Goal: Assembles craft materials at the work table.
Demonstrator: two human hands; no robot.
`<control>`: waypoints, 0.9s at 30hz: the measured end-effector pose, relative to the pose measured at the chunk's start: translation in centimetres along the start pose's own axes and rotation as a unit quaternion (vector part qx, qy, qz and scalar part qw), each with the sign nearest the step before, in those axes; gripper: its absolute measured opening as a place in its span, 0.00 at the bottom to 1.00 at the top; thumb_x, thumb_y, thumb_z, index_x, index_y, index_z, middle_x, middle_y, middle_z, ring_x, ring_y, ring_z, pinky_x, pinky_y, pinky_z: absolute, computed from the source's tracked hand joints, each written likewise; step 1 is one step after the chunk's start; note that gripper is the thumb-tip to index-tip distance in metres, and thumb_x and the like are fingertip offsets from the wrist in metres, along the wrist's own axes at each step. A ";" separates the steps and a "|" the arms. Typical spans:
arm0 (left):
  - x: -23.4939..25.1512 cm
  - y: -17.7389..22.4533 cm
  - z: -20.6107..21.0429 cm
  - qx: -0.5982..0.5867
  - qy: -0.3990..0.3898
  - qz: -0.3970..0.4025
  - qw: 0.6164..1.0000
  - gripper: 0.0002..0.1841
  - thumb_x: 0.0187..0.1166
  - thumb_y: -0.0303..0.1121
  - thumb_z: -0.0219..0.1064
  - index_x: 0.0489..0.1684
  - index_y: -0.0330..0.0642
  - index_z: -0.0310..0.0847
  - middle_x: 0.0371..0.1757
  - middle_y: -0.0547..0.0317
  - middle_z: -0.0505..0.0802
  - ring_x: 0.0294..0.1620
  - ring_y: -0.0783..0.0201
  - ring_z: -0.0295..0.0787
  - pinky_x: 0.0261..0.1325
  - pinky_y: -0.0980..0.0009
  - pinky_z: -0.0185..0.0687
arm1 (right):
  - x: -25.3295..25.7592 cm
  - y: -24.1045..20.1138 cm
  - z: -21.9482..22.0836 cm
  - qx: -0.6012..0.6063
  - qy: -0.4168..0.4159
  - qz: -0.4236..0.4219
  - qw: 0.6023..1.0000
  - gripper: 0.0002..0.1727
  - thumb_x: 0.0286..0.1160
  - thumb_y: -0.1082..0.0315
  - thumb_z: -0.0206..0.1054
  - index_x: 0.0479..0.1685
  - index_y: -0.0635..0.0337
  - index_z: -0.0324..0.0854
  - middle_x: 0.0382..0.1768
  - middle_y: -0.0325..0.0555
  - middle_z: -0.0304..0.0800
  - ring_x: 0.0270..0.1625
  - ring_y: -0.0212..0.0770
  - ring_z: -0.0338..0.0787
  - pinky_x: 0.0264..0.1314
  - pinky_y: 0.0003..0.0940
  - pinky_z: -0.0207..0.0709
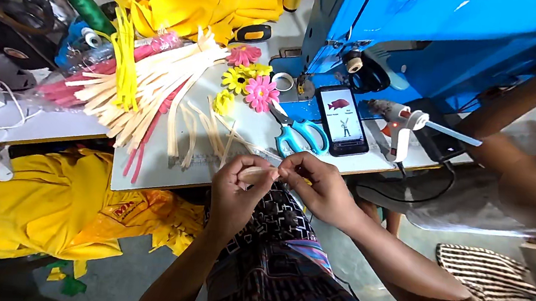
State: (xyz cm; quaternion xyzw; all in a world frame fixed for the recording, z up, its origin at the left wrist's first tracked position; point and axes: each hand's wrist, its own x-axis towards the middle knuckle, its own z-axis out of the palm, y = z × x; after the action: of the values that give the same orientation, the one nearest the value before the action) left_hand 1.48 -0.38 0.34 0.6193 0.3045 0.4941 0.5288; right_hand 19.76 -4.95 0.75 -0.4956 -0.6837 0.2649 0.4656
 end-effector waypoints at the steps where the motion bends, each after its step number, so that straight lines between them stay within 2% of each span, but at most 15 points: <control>1: 0.0 0.0 0.1 -0.046 0.008 -0.044 0.998 0.16 0.69 0.21 0.76 0.53 0.43 0.83 0.45 0.64 0.94 0.44 0.70 0.93 0.49 0.70 0.93 | 0.1 0.1 0.1 -0.013 0.018 -0.023 0.999 0.08 0.84 0.70 0.61 0.47 0.67 0.82 0.32 0.40 0.87 0.33 0.23 0.86 0.39 0.19 0.84; 3: 0.1 0.3 0.5 -0.157 0.026 -0.142 0.977 0.22 0.69 0.18 0.73 0.63 0.44 0.79 0.50 0.60 0.93 0.48 0.65 0.94 0.58 0.64 0.92 | 0.2 0.5 0.6 -0.042 0.061 -0.072 0.995 0.08 0.82 0.71 0.62 0.45 0.69 0.82 0.33 0.42 0.86 0.36 0.25 0.86 0.42 0.20 0.84; 4: 0.2 0.6 0.9 -0.198 0.042 -0.186 0.961 0.21 0.72 0.17 0.69 0.63 0.42 0.79 0.49 0.58 0.93 0.47 0.64 0.94 0.58 0.64 0.92 | 0.3 0.8 0.8 -0.062 0.079 -0.102 0.990 0.07 0.82 0.72 0.62 0.44 0.69 0.82 0.35 0.45 0.87 0.39 0.27 0.87 0.46 0.21 0.84; 6: 0.2 1.1 1.3 -0.240 0.072 -0.254 0.934 0.12 0.79 0.17 0.63 0.55 0.37 0.81 0.45 0.55 0.94 0.44 0.63 0.95 0.57 0.65 0.92 | 0.3 1.4 1.3 -0.110 0.101 -0.164 0.975 0.07 0.83 0.72 0.62 0.43 0.68 0.83 0.40 0.49 0.90 0.47 0.34 0.90 0.56 0.26 0.84; 8: 0.2 1.3 1.5 -0.242 0.092 -0.283 0.923 0.07 0.83 0.20 0.60 0.46 0.36 0.84 0.41 0.55 0.94 0.41 0.64 0.94 0.54 0.68 0.91 | 0.3 1.8 1.8 -0.150 0.112 -0.213 0.959 0.07 0.84 0.72 0.62 0.42 0.68 0.83 0.40 0.52 0.90 0.49 0.39 0.90 0.59 0.28 0.83; 11: 0.4 1.5 1.4 -0.210 0.103 -0.280 0.931 0.06 0.82 0.20 0.63 0.41 0.35 0.87 0.37 0.56 0.94 0.36 0.67 0.93 0.49 0.71 0.91 | 0.2 2.2 2.4 -0.182 0.119 -0.247 0.944 0.07 0.84 0.72 0.63 0.43 0.67 0.83 0.41 0.53 0.89 0.50 0.42 0.90 0.59 0.28 0.83; 15: 0.2 1.4 1.2 -0.150 0.097 -0.226 0.958 0.06 0.76 0.17 0.67 0.39 0.34 0.90 0.35 0.57 0.95 0.35 0.69 0.93 0.47 0.73 0.90 | 0.2 2.4 2.2 -0.192 0.104 -0.212 0.953 0.10 0.85 0.69 0.62 0.47 0.68 0.84 0.42 0.52 0.91 0.48 0.41 0.90 0.56 0.29 0.84; 17: 0.0 1.2 1.2 -0.122 0.094 -0.184 0.971 0.07 0.73 0.15 0.68 0.40 0.34 0.91 0.35 0.59 0.96 0.36 0.69 0.94 0.50 0.72 0.92 | 0.2 2.4 2.1 -0.202 0.088 -0.201 0.954 0.11 0.84 0.68 0.61 0.44 0.67 0.86 0.39 0.52 0.91 0.46 0.42 0.91 0.54 0.30 0.84; 19: 0.0 0.8 1.3 -0.121 0.092 -0.177 0.973 0.08 0.75 0.15 0.66 0.41 0.34 0.89 0.36 0.59 0.96 0.37 0.68 0.95 0.51 0.69 0.93 | 0.2 2.4 2.0 -0.218 0.083 -0.209 0.950 0.12 0.84 0.69 0.60 0.41 0.68 0.87 0.38 0.52 0.92 0.46 0.44 0.91 0.54 0.31 0.84; 22: 0.4 0.7 1.0 -0.128 0.068 -0.240 0.960 0.07 0.81 0.18 0.60 0.41 0.36 0.85 0.30 0.61 0.92 0.31 0.71 0.90 0.44 0.75 0.89 | 0.3 2.5 1.8 -0.252 0.084 -0.240 0.934 0.11 0.83 0.71 0.61 0.40 0.68 0.87 0.38 0.53 0.92 0.46 0.46 0.91 0.53 0.33 0.84; 24: 0.6 0.7 0.8 -0.124 0.052 -0.258 0.957 0.08 0.82 0.19 0.60 0.37 0.37 0.85 0.27 0.62 0.91 0.28 0.73 0.88 0.39 0.79 0.87 | 0.4 2.7 1.8 -0.264 0.079 -0.248 0.929 0.11 0.83 0.70 0.62 0.39 0.67 0.88 0.37 0.53 0.92 0.45 0.47 0.91 0.51 0.34 0.84; 27: 0.2 0.5 0.7 -0.071 0.031 -0.201 0.977 0.07 0.78 0.18 0.63 0.36 0.38 0.86 0.28 0.65 0.92 0.29 0.75 0.88 0.40 0.79 0.86 | 0.4 2.7 1.9 -0.229 0.067 -0.208 0.948 0.12 0.79 0.68 0.60 0.33 0.65 0.86 0.32 0.50 0.90 0.40 0.44 0.90 0.43 0.34 0.83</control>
State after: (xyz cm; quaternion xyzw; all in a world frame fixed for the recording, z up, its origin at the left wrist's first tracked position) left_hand 2.14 -0.54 0.94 0.4905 0.4030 0.4173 0.6502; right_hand 19.24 -3.40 -2.15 -0.4520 -0.7813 -0.0356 0.4290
